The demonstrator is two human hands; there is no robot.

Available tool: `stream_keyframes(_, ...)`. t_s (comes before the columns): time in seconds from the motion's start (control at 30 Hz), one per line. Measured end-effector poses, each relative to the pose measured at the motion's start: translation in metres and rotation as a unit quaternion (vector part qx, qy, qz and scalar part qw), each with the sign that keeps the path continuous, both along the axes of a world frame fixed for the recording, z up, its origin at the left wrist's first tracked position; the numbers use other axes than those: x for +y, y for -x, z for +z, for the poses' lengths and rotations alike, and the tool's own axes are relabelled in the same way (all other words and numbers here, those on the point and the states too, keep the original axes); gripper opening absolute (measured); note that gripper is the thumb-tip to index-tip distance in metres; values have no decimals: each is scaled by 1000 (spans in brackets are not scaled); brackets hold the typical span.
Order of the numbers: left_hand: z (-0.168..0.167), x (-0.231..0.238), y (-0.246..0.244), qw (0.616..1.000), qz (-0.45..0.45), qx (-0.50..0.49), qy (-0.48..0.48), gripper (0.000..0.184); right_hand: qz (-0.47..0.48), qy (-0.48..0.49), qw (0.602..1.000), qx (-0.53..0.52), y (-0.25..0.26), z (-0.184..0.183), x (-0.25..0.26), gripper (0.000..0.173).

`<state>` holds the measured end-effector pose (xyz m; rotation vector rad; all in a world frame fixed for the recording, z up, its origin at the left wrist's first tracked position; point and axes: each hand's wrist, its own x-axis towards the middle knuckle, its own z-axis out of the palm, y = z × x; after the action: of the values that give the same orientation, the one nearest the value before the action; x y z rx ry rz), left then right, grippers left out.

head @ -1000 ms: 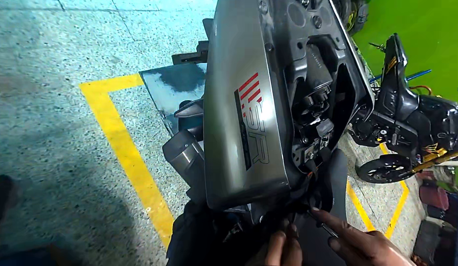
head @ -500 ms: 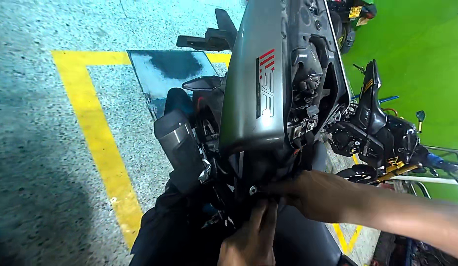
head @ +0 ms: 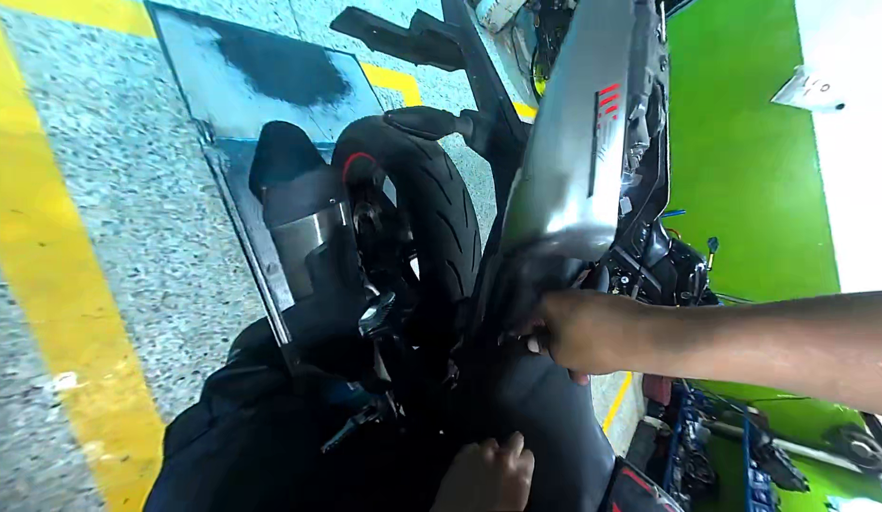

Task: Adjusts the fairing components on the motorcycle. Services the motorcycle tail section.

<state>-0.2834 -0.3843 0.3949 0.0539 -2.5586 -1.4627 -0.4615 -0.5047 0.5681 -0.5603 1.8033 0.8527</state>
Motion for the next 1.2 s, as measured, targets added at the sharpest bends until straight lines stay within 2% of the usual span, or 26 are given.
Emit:
stream_keyframes(0.07, 3, -10, 0, 994, 71, 85, -12, 9, -14, -12, 1000, 20, -5, -2, -6, 33)
stream_keyframes(0.13, 21, -26, -6, 972, 144, 171, -69, 13, -26, -7, 999, 25, -10, -3, -1, 34)
stream_keyframes(0.2, 40, -46, -2, 940, 243, 210, -118, 16, -16, 23, 999, 28, -10, -6, 3, 28)
stream_keyframes(0.27, 57, -63, 7, 921, 289, 240, -106, 23, 24, 33, 999, 16, -11, -9, 4, 19)
stream_keyframes(0.33, 72, -65, 10, 912, 265, 291, -113, 27, 22, 1, 1000, 17, -16, -13, -3, 23)
stream_keyframes(0.4, 84, -55, 10, 900, 212, 340, -170, 24, -11, -51, 998, 43, -21, -19, -16, 26)
stream_keyframes(0.47, 102, -56, 12, 909, 153, 352, -163, 37, -35, -64, 996, 59, -23, -23, -19, 26)
stream_keyframes(0.53, 120, -59, 21, 915, 153, 344, -143, 42, -65, -61, 994, 67, -24, -22, -17, 26)
stream_keyframes(0.6, 128, -57, 34, 901, 191, 359, -150, 34, -83, -61, 992, 69, -25, -20, -16, 28)
stream_keyframes(0.67, 132, -58, 43, 889, 207, 377, -158, 23, -106, -43, 991, 67, -23, -18, -12, 30)
stream_keyframes(0.8, 123, -66, 48, 884, 196, 392, -160, 12, -222, 104, 968, 54, -6, -22, 29, 24)
stream_keyframes(0.9, 101, -66, 48, 885, 247, 372, -134, 11, -228, 117, 958, 129, -12, -25, 24, 21)
stream_keyframes(0.93, 95, -63, 48, 884, 259, 368, -124, 12, -218, 148, 958, 117, -8, -25, 28, 21)
stream_keyframes(1.0, 87, -58, 51, 885, 274, 361, -104, 18, -169, 260, 950, -22, 28, -30, 62, 25)
stream_keyframes(1.03, 84, -57, 53, 889, 278, 353, -92, 21, -133, 272, 950, -77, 44, -31, 69, 30)
stream_keyframes(1.07, 81, -56, 55, 894, 280, 341, -77, 24, -103, 246, 960, -80, 45, -25, 64, 31)
stream_keyframes(1.1, 81, -55, 58, 899, 279, 332, -64, 26, -87, 190, 977, -41, 33, -12, 46, 29)
stream_keyframes(1.17, 80, -53, 62, 911, 279, 301, -47, 26, -97, 63, 993, 25, 11, 11, 9, 30)
stream_keyframes(1.2, 78, -50, 65, 917, 284, 277, -47, 25, -95, 55, 993, 43, 11, 22, 7, 28)
